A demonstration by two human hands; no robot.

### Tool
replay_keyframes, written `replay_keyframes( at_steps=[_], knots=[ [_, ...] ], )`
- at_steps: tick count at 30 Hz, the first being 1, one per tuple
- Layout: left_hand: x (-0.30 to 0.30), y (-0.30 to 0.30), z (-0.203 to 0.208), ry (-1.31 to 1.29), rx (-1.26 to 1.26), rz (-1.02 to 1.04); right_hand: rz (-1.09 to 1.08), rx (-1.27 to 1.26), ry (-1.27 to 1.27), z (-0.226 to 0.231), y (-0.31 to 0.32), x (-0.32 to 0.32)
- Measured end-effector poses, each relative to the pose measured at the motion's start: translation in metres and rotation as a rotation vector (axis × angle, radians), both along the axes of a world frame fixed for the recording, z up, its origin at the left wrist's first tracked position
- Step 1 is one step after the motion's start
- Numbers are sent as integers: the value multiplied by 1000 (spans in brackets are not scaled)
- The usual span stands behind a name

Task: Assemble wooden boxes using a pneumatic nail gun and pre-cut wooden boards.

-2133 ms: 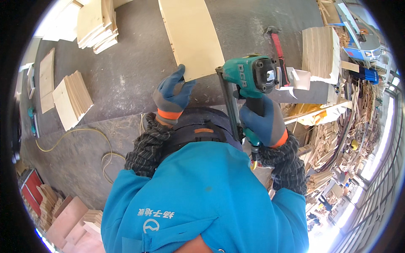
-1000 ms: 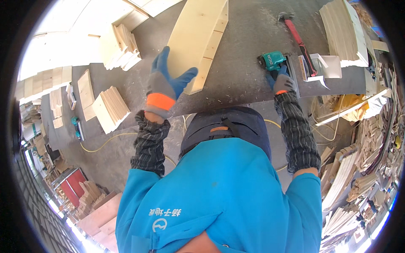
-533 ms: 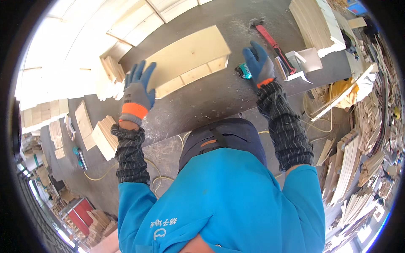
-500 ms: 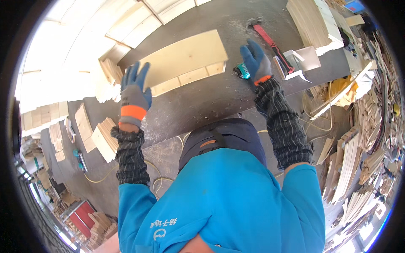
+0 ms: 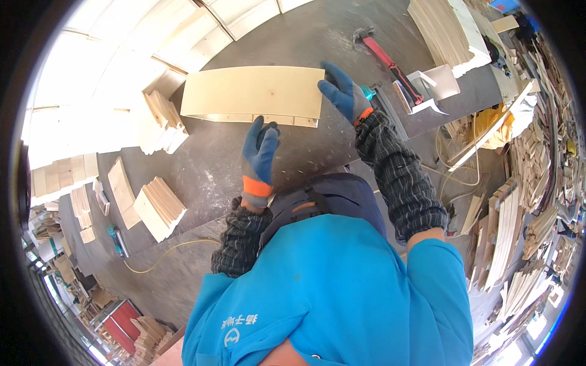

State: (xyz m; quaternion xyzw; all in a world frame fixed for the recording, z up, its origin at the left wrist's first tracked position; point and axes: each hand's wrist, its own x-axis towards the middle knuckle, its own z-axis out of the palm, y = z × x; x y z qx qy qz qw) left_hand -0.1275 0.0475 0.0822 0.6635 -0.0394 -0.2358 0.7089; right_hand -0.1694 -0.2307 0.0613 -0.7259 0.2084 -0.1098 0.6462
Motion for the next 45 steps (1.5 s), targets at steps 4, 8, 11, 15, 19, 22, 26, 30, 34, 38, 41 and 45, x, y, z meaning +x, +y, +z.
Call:
replay_keyframes(
  at_steps=[4, 8, 11, 15, 19, 22, 26, 30, 34, 38, 41, 45],
  knots=[
    [5, -17, 5, 38, -73, -19, 88, 70, -39, -14, 8, -5],
    [29, 8, -24, -35, 23, 11, 158, -29, 69, -9, 45, -42],
    [48, 33, -23, -83, -43, 13, 116, 12, 76, -3, 85, -51],
    [48, 60, 1, -149, 38, 56, 141, -177, -72, -2, 108, -37],
    [34, 80, -6, -396, 153, 26, 196, -133, -24, 8, 119, -31],
    [31, 91, -8, -345, 307, -39, 209, -159, 4, 12, 129, -32],
    [35, 82, -27, -463, 205, 18, 124, -86, 59, 10, 131, -29],
    [30, 72, -14, -489, 299, -63, 113, -159, -11, 10, 110, -25],
    [33, 72, -22, -324, 219, -66, 181, -389, -61, 22, 102, -26],
    [34, 73, -28, -519, 281, -88, 194, -668, -188, 20, 102, -23],
    [27, 69, -27, -543, 315, -49, 225, -823, -165, 34, 103, -23],
    [9, 58, -28, -271, 141, 187, 234, -885, -189, 33, 106, -22]
  ],
)
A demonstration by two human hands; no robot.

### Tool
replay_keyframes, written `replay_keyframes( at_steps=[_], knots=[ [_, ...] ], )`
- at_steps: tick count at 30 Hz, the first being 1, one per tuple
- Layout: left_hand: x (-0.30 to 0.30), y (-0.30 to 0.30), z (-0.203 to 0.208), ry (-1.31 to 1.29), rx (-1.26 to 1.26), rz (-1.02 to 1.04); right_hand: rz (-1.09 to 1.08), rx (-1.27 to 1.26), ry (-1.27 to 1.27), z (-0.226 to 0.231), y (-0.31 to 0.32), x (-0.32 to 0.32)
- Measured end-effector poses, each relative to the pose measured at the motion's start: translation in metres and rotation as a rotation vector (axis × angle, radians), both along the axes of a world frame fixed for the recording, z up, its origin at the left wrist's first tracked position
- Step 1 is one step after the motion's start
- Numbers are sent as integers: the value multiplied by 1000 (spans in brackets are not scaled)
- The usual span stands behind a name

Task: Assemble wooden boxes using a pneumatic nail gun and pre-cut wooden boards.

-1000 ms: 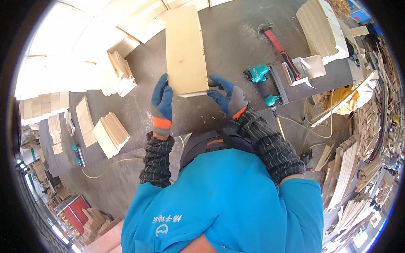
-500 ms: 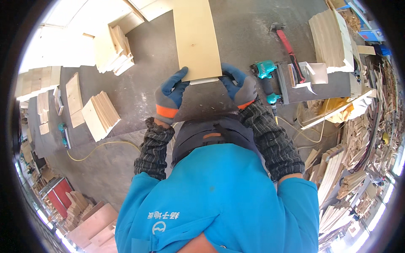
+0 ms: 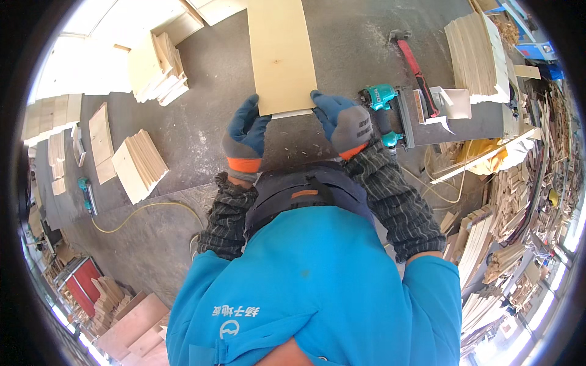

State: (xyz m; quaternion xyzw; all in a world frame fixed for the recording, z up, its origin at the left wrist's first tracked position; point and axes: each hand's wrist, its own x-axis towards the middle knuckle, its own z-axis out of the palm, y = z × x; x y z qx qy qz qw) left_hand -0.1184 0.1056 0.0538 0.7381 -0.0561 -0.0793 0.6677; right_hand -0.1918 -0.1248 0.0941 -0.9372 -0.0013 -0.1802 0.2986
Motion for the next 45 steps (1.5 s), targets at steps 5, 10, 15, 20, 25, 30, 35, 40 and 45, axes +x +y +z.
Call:
replay_keyframes(
  at_steps=[5, 10, 15, 20, 25, 30, 35, 40, 45],
  knots=[
    [2, 1, -10, -43, 4, 24, -65, 127, 105, 8, 7, 0],
    [8, 12, -4, -516, 531, -104, -8, 28, -1, -3, 2, -3],
    [7, 12, 13, -550, 613, -117, -7, 13, -24, -9, 5, -4],
    [13, 14, 16, -551, 547, -141, -16, -33, -44, -6, 7, -3],
    [11, 13, 14, -601, 556, -141, -33, -63, 47, 4, 11, -5],
    [9, 7, 18, -550, 478, -98, -42, -73, 84, 8, 12, -5],
    [5, 2, 17, -415, 340, -39, -5, -89, 115, 15, 12, -5],
    [10, 10, 13, -594, 399, -117, -4, -121, 115, 13, 13, -7],
    [11, 11, 22, -545, 403, -186, 20, -124, -2, -3, 4, -7]
  ],
)
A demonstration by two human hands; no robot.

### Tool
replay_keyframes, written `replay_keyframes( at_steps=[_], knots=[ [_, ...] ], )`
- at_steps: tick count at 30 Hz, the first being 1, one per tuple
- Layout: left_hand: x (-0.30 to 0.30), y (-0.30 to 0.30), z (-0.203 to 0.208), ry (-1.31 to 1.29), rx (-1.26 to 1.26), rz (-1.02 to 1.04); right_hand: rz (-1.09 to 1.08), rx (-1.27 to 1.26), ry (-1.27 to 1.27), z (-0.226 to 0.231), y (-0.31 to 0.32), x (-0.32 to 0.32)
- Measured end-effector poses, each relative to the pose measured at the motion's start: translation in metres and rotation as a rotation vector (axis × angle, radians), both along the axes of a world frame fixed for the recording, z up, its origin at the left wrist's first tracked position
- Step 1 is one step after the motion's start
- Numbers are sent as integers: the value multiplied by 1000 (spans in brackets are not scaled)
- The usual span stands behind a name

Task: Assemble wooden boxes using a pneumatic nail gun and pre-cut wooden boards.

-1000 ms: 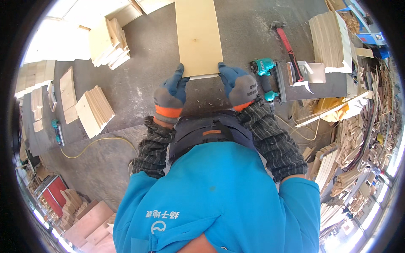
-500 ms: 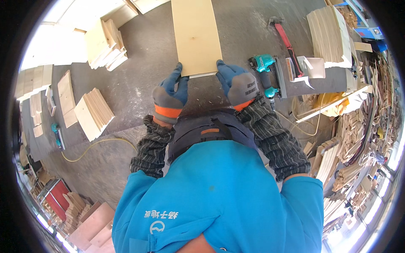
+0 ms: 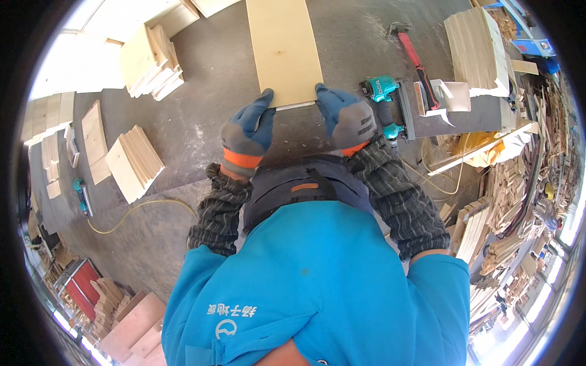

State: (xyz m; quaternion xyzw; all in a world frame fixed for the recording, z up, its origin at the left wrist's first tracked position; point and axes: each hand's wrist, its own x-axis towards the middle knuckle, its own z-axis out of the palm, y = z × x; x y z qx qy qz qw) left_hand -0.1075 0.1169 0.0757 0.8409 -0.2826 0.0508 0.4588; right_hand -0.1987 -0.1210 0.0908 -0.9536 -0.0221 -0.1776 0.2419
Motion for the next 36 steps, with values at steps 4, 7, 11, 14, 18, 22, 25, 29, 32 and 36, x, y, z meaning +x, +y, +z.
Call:
replay_keyframes(
  at_steps=[4, 7, 11, 14, 18, 22, 25, 29, 32, 36],
  knots=[
    [2, 6, -7, -75, 38, -48, 30, 21, 8, 0, -4, 1],
    [3, 8, -12, -95, 44, -89, 40, 0, 7, 4, -5, 3],
    [1, 3, -18, -106, -26, -33, 39, 42, 32, 3, -6, 4],
    [0, 1, -9, -58, 6, -21, 42, -5, 56, 9, -5, 5],
    [1, 1, -8, -33, 42, -11, 52, -47, 29, 6, -7, 8],
    [2, 4, -21, -103, 19, -26, 62, -109, 76, 8, -8, 8],
    [4, 3, -28, -154, -3, -38, 66, -124, 48, 6, -8, 8],
    [3, 3, -33, -210, -46, -44, 59, -118, 35, 5, -8, 7],
    [2, 0, -35, -190, -69, -36, 81, 152, -8, -2, -16, 2],
    [0, 3, -30, -193, -16, 14, -191, 239, 47, -38, -78, -24]
  ],
)
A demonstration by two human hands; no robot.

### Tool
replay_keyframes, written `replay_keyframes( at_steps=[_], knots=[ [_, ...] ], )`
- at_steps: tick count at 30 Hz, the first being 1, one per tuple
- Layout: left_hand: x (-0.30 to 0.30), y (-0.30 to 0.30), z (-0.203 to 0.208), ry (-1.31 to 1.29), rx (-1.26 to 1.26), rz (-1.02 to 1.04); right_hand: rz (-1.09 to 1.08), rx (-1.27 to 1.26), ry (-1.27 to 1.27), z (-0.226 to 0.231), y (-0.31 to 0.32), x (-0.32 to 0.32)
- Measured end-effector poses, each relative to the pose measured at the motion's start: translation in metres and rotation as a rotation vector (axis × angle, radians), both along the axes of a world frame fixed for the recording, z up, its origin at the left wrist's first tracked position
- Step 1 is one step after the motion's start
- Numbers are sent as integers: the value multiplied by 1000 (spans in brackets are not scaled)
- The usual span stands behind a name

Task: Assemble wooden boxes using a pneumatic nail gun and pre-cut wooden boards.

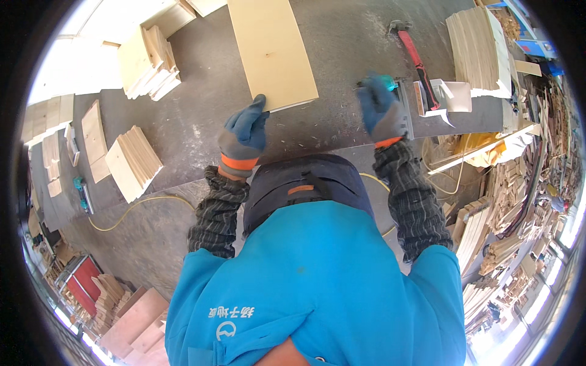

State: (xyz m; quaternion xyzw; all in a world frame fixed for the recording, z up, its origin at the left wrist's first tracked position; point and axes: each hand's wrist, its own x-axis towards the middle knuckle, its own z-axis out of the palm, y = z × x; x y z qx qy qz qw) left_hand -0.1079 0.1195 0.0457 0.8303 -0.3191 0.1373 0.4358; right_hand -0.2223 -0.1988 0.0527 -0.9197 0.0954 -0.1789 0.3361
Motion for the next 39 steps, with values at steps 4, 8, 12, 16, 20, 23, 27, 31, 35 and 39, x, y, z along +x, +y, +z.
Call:
replay_keyframes(
  at_steps=[4, 8, 12, 16, 20, 23, 27, 31, 35, 39],
  knots=[
    [2, 0, 5, 26, 0, 25, -332, -136, 315, -53, -61, -32],
    [3, -2, 13, 66, 9, 13, -426, -241, 710, -101, -52, -57],
    [3, 0, 16, 88, 3, 17, -448, -293, 643, -122, -57, -52],
    [3, -7, 16, 90, -22, 12, -423, -31, 618, -137, -106, -55],
    [1, 0, 14, 122, -15, 12, -305, 239, 591, -80, -103, -49],
    [3, 0, 14, 163, -58, -6, -334, 740, 588, 16, -70, -47],
    [4, -1, 10, 133, -90, -24, -190, 757, 568, 158, 15, -33],
    [6, -1, 9, 152, -122, -29, -122, 769, 668, 205, 67, -18],
    [8, 2, 7, 93, -101, -37, -70, 764, 781, 203, 100, -1],
    [7, 4, 6, 104, -130, -44, -28, 792, 804, 192, 123, 8]
  ],
)
